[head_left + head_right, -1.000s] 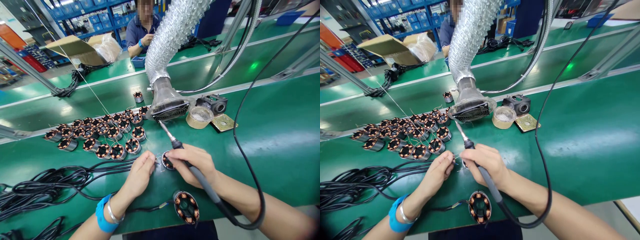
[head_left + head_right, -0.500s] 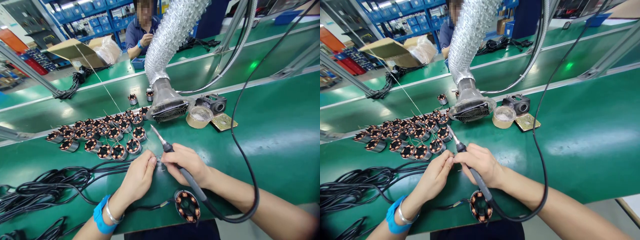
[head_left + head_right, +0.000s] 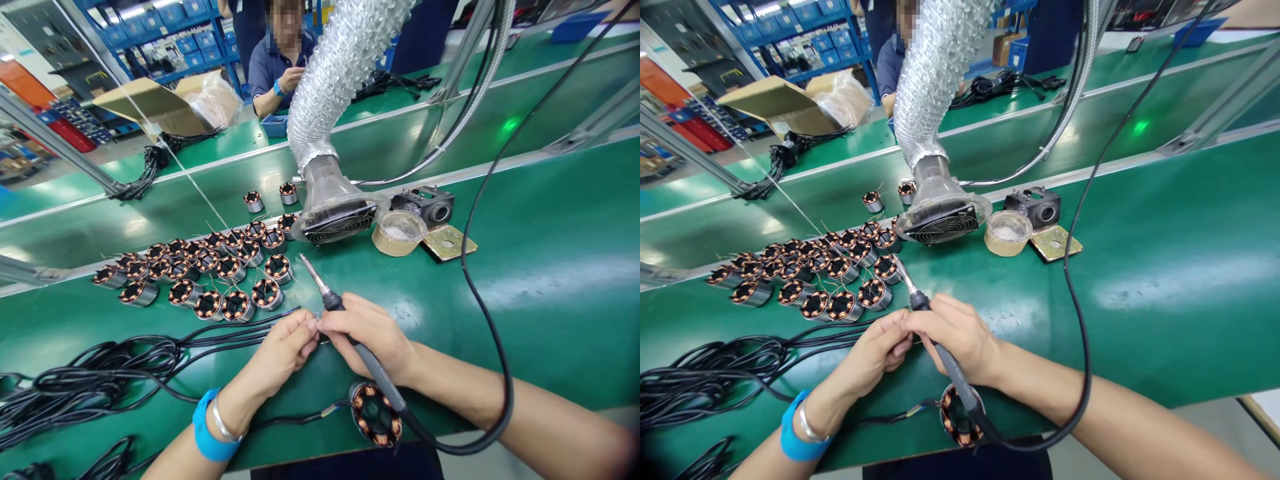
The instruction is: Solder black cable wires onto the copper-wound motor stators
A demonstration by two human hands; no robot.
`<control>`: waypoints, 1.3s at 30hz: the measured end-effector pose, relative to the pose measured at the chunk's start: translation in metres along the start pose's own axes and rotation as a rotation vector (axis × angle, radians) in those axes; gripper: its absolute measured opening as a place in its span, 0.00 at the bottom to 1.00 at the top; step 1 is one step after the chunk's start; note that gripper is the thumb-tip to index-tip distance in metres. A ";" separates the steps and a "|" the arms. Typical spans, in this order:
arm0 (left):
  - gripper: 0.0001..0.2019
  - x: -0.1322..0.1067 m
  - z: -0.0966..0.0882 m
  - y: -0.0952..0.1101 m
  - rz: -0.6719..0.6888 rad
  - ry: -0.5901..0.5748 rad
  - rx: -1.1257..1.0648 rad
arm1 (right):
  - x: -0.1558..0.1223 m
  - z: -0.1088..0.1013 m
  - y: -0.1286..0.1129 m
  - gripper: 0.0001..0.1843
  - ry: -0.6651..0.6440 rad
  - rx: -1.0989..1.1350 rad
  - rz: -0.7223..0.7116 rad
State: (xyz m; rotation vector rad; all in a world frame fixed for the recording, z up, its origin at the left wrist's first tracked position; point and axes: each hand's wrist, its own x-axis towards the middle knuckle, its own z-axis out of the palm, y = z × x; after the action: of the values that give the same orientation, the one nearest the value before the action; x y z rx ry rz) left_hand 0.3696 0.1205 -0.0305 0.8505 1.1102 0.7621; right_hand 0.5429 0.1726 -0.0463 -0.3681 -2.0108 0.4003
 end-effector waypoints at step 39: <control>0.14 0.011 0.004 -0.011 0.114 0.282 0.192 | -0.023 -0.042 -0.020 0.08 0.234 0.179 0.463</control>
State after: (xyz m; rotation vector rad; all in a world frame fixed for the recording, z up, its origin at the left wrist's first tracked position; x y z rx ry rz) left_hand 0.3769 0.1234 -0.0443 0.9951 1.4108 0.8998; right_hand 0.5886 0.1500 -0.0373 -0.7358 -1.6380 0.7810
